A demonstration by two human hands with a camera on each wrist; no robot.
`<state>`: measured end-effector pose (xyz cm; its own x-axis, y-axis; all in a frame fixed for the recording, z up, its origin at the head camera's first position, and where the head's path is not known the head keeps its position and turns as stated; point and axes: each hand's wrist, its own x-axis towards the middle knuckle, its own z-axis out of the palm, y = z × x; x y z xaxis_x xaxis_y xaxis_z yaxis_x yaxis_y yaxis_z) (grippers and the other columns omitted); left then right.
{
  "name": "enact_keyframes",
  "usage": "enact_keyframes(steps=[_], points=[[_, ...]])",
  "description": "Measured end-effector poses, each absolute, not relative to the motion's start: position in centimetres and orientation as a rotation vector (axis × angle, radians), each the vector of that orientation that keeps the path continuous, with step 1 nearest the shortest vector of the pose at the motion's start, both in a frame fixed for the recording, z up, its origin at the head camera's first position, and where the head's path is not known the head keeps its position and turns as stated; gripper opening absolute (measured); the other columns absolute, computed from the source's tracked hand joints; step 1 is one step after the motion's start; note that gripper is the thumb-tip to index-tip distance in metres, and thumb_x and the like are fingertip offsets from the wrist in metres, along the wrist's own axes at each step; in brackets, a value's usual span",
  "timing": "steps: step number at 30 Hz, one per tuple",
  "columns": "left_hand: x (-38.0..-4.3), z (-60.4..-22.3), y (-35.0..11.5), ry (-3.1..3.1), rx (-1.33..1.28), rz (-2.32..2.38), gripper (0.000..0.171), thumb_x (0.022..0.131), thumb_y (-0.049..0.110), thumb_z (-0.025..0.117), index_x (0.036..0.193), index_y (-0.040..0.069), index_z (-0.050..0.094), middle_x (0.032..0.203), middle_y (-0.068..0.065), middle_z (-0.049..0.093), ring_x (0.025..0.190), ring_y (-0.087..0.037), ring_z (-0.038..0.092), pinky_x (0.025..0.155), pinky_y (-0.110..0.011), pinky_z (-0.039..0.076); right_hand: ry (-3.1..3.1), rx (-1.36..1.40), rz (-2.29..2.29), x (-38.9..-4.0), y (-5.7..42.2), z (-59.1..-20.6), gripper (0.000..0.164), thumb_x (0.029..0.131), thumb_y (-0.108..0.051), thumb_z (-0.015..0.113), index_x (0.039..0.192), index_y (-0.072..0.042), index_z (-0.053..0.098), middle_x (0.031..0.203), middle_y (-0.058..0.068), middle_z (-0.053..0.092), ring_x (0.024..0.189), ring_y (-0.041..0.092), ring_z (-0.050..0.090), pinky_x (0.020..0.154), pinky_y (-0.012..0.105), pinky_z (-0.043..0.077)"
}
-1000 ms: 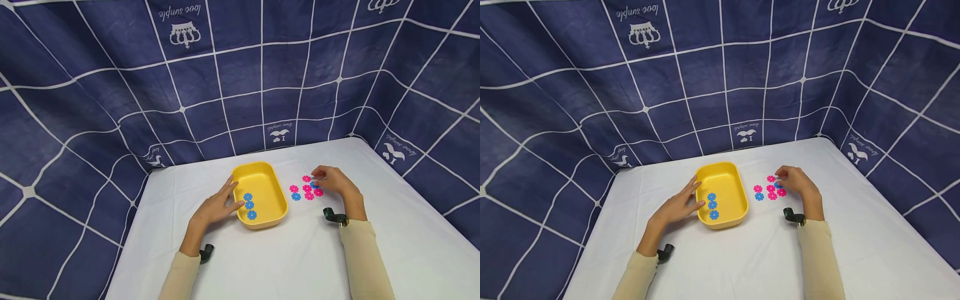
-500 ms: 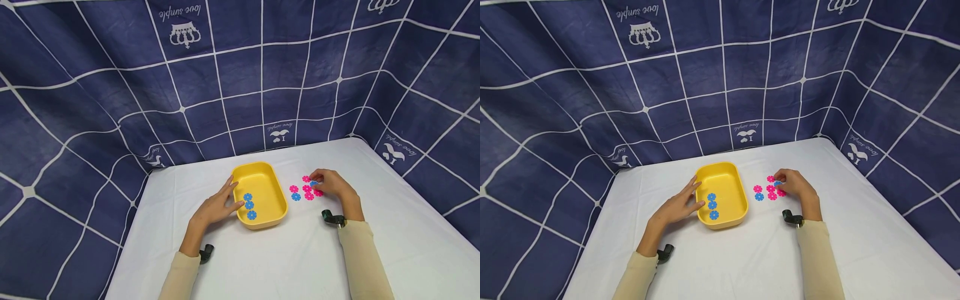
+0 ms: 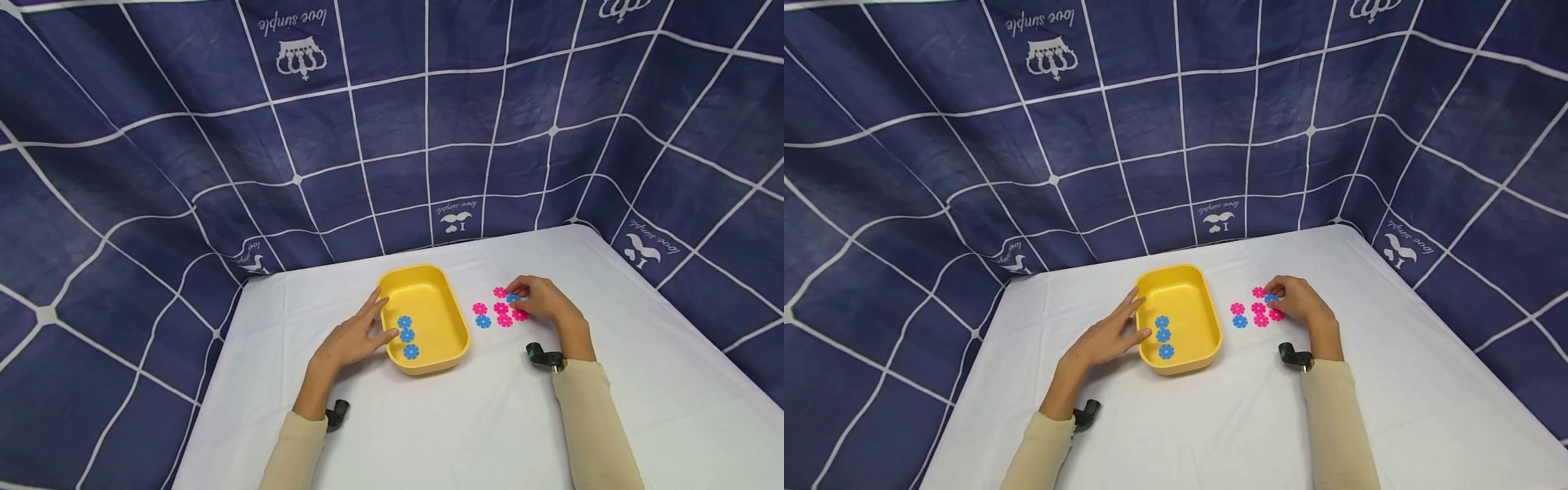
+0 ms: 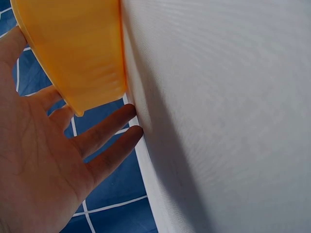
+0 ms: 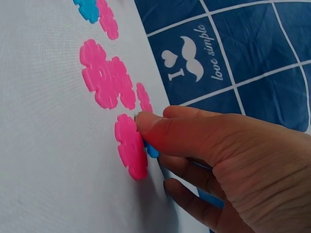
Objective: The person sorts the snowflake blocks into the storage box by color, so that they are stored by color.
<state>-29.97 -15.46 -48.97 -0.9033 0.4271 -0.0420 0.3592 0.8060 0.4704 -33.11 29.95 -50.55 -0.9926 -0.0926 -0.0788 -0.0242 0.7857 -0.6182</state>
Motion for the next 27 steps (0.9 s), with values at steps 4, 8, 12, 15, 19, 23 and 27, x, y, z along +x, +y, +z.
enact_keyframes(steps=[4, 8, 12, 15, 19, 23, 27], points=[[-29.94, -48.93, -15.45, 2.844, 0.625, 0.700, 0.093, 0.096, 0.083, 0.050, 0.172, 0.035, 0.028, 0.179, 0.022, 0.003, 0.154, -0.028, 0.046, 0.119, -0.059, 0.043, 2.880, -0.105, -0.985, -33.11, 29.95, -50.52, 0.034, 0.093, -0.011, 0.084, 0.124, -0.002, 0.074, 0.111, 0.016, 0.070, 0.106, 0.035, 0.061, 0.100, 0.051, 0.055], [-29.88, -48.98, -15.45, 2.846, 0.633, 0.713, 0.092, 0.097, 0.082, 0.052, 0.172, 0.034, 0.028, 0.179, 0.021, 0.004, 0.153, -0.029, 0.047, 0.118, -0.059, 0.044, 2.891, -0.110, -0.970, -33.14, 29.93, -50.54, 0.033, 0.093, -0.011, 0.083, 0.124, -0.002, 0.074, 0.109, 0.016, 0.069, 0.103, 0.034, 0.061, 0.098, 0.051, 0.055], [-29.88, -49.05, -15.43, 2.846, 0.624, 0.712, 0.092, 0.097, 0.082, 0.052, 0.172, 0.035, 0.028, 0.179, 0.021, 0.004, 0.152, -0.030, 0.049, 0.116, -0.060, 0.046, 2.898, -0.111, -0.951, -33.15, 29.82, -50.65, 0.035, 0.093, -0.012, 0.083, 0.125, -0.002, 0.074, 0.109, 0.015, 0.070, 0.103, 0.033, 0.061, 0.098, 0.050, 0.056], [-29.86, -49.12, -15.42, 2.843, 0.611, 0.707, 0.091, 0.096, 0.082, 0.052, 0.172, 0.036, 0.028, 0.179, 0.021, 0.004, 0.152, -0.030, 0.049, 0.116, -0.061, 0.046, 2.897, -0.107, -0.948, -33.14, 29.77, -50.76, 0.035, 0.093, -0.013, 0.083, 0.125, -0.003, 0.074, 0.110, 0.014, 0.069, 0.104, 0.032, 0.061, 0.098, 0.051, 0.056], [-29.85, -49.12, -15.41, 2.842, 0.609, 0.710, 0.092, 0.096, 0.082, 0.052, 0.172, 0.036, 0.028, 0.180, 0.020, 0.005, 0.152, -0.030, 0.048, 0.116, -0.062, 0.045, 2.912, -0.129, -0.942, -33.17, 29.82, -50.75, 0.035, 0.092, -0.013, 0.083, 0.124, -0.002, 0.074, 0.108, 0.015, 0.069, 0.103, 0.033, 0.061, 0.098, 0.053, 0.056], [-29.90, -49.16, -15.42, 2.844, 0.616, 0.710, 0.092, 0.096, 0.082, 0.052, 0.172, 0.036, 0.028, 0.180, 0.020, 0.005, 0.153, -0.029, 0.047, 0.117, -0.060, 0.045, 2.943, -0.154, -0.933, -33.19, 29.82, -50.78, 0.035, 0.091, -0.013, 0.082, 0.123, -0.002, 0.074, 0.108, 0.015, 0.070, 0.103, 0.033, 0.062, 0.097, 0.054, 0.056], [-29.95, -49.21, -15.43, 2.848, 0.616, 0.704, 0.092, 0.096, 0.083, 0.051, 0.172, 0.036, 0.028, 0.180, 0.020, 0.004, 0.154, -0.029, 0.046, 0.117, -0.060, 0.045, 2.964, -0.147, -0.946, -33.18, 29.80, -50.97, 0.038, 0.090, -0.013, 0.083, 0.124, -0.001, 0.072, 0.110, 0.016, 0.070, 0.105, 0.033, 0.063, 0.098, 0.055, 0.056]])
